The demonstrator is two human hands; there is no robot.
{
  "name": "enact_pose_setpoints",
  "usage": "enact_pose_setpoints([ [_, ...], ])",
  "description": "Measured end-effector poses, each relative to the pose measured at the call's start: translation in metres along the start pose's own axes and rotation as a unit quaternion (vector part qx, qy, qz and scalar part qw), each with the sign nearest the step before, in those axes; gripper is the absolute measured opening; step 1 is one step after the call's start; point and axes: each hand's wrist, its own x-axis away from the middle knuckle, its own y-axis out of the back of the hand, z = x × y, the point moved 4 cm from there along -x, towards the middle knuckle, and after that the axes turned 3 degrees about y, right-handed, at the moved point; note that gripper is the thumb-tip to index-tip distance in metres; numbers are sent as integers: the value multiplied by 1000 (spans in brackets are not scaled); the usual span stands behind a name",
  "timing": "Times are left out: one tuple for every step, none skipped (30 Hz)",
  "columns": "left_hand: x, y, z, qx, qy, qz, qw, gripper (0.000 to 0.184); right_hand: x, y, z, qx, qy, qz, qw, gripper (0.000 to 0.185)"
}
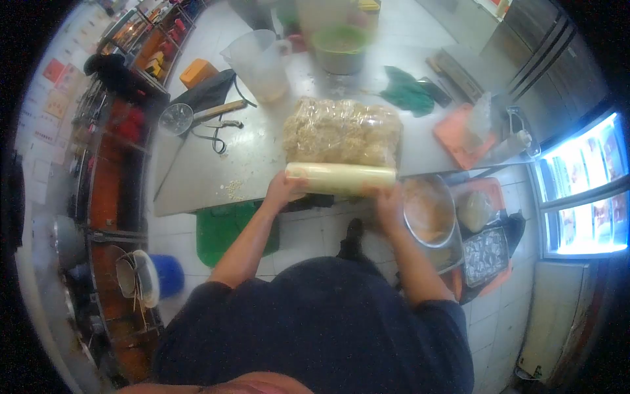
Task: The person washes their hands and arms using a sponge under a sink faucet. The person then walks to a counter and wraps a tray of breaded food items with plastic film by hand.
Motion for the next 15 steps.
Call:
enact_pose_setpoints([
  [-11, 2, -3, -25, -11, -19, 999, 37, -11, -3, -4, 0, 0, 0, 1000, 40],
  [-19, 1, -10, -24, -11, -19, 999, 37, -23, -7, -10, 13, 29, 2, 999, 38],
  [-25, 2, -21, -46, -44, -57, 996, 40, -35, -10, -8, 28, 57, 5, 998, 35],
  [-29, 2, -30, -67, -73, -94, 991, 42, -49, -13, -9, 18, 54, 16, 998, 37],
  [-38, 2, -30, -65, -68, -93, 991, 42, -62, -16, -7, 10, 49, 28, 998, 39],
  [-51, 4, -32, -96, -76, -128, 984, 47, -76, -16, -2, 12, 46, 31, 998, 39],
  [-58, 5, -33, -127, -84, -164, 975, 52, -90, -16, 2, 23, 16, 29, 999, 43],
  [-58, 5, -42, -126, -81, -162, 975, 52, -96, -14, 6, 32, -15, 26, 999, 46],
  [-55, 8, -60, -163, -56, -163, 972, 56, -96, -9, 15, 33, -16, 25, 999, 46],
  [-52, 12, -75, -201, -31, -162, 966, 60, -97, -1, 27, 29, -1, -13, 999, 50],
  [-51, 16, -83, -211, -53, -178, 960, 62, -98, 4, 34, 26, 14, -52, 998, 54],
  [-53, 19, -80, -213, -54, -177, 959, 62, -97, 6, 29, 24, 14, -54, 998, 54],
  [-54, 21, -71, -126, -58, -159, 977, 61, -93, 7, 18, 28, 1, -31, 999, 56],
  [-55, 22, -56, -40, -61, -141, 987, 62, -90, 7, 4, 30, -11, -8, 999, 57],
  [-57, 22, -31, -24, -46, -130, 990, 64, -87, -3, -30, -9, -72, 46, 996, 57],
])
